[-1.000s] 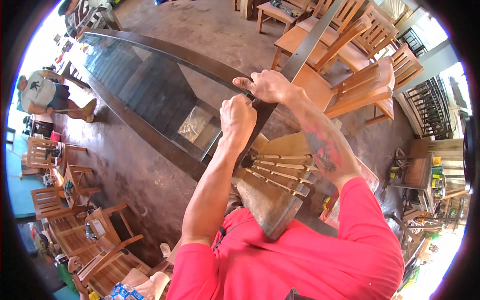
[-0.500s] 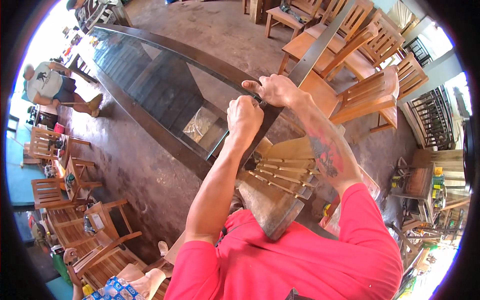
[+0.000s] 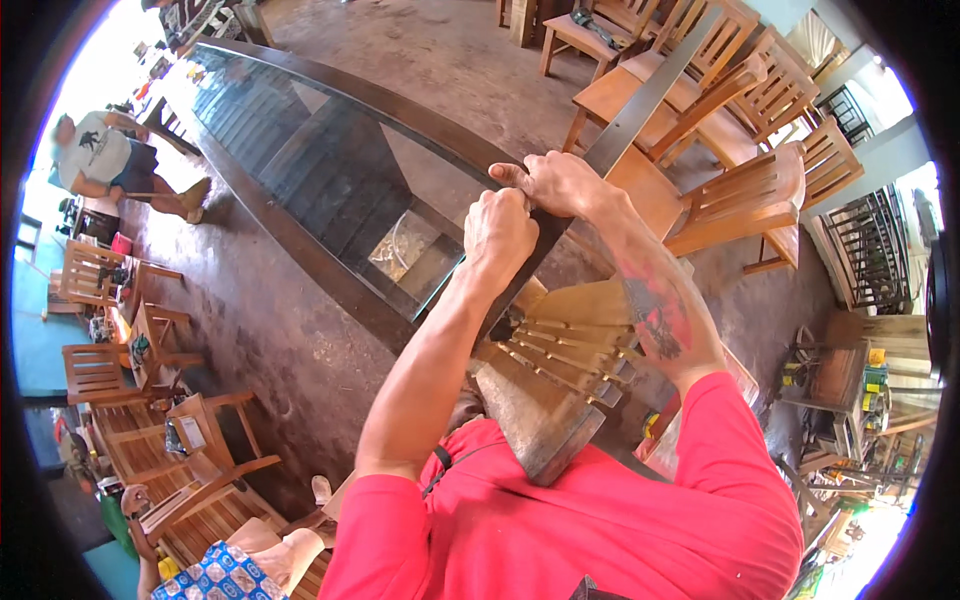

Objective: The person fits a glass pane into a wooden display cabinet frame by hand. They use their fingers to press a thin wooden strip into the groove to secure the glass.

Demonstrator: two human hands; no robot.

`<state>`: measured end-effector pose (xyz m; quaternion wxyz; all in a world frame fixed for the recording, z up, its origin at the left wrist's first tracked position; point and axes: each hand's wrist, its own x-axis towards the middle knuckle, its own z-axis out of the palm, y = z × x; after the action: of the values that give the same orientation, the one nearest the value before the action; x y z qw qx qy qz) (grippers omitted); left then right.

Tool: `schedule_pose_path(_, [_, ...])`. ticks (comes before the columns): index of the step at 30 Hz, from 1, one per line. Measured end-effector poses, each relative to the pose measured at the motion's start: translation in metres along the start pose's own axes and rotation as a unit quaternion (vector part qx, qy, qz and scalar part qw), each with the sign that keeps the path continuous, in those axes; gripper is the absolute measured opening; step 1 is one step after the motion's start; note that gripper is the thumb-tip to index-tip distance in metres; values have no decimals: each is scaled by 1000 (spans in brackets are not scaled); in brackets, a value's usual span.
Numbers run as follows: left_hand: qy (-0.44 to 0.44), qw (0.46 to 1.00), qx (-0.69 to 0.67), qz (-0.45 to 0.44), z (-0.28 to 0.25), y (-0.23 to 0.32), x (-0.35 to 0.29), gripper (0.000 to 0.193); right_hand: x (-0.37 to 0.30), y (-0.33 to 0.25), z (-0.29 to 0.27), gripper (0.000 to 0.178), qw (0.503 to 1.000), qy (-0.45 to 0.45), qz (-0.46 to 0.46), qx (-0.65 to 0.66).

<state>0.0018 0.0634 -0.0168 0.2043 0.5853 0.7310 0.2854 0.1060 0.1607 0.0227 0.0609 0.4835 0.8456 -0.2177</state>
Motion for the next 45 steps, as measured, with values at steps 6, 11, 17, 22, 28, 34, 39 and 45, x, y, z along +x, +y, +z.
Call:
schedule_pose_path(6, [-44,998,-4,51,-21,-10,-21,22,1,4,-2,101,999,-21,-26,14])
schedule_pose_path(11, [33,999,-15,-25,3,-4,-13,18,1,0,-2,101,999,-30,-27,12])
schedule_pose_path(17, [26,998,-3,-63,-5,-5,-15,18,3,6,3,102,999,-12,-31,10])
schedule_pose_path(22, [18,996,-10,-85,0,12,-10,17,0,5,-2,100,999,-18,-27,11])
schedule_pose_path(28, [40,998,23,-45,6,3,-5,17,2,1,-1,98,999,-7,-36,13])
schedule_pose_path(34, [-14,998,37,40,-19,-17,-36,19,4,18,-1,106,998,9,-53,9])
schedule_pose_path(39, [-29,998,39,31,-47,-34,-81,21,0,10,-2,105,998,-25,-52,22])
schedule_pose_path(45, [-1,999,37,16,-60,-57,-123,20,-4,12,-1,108,997,-7,-71,21])
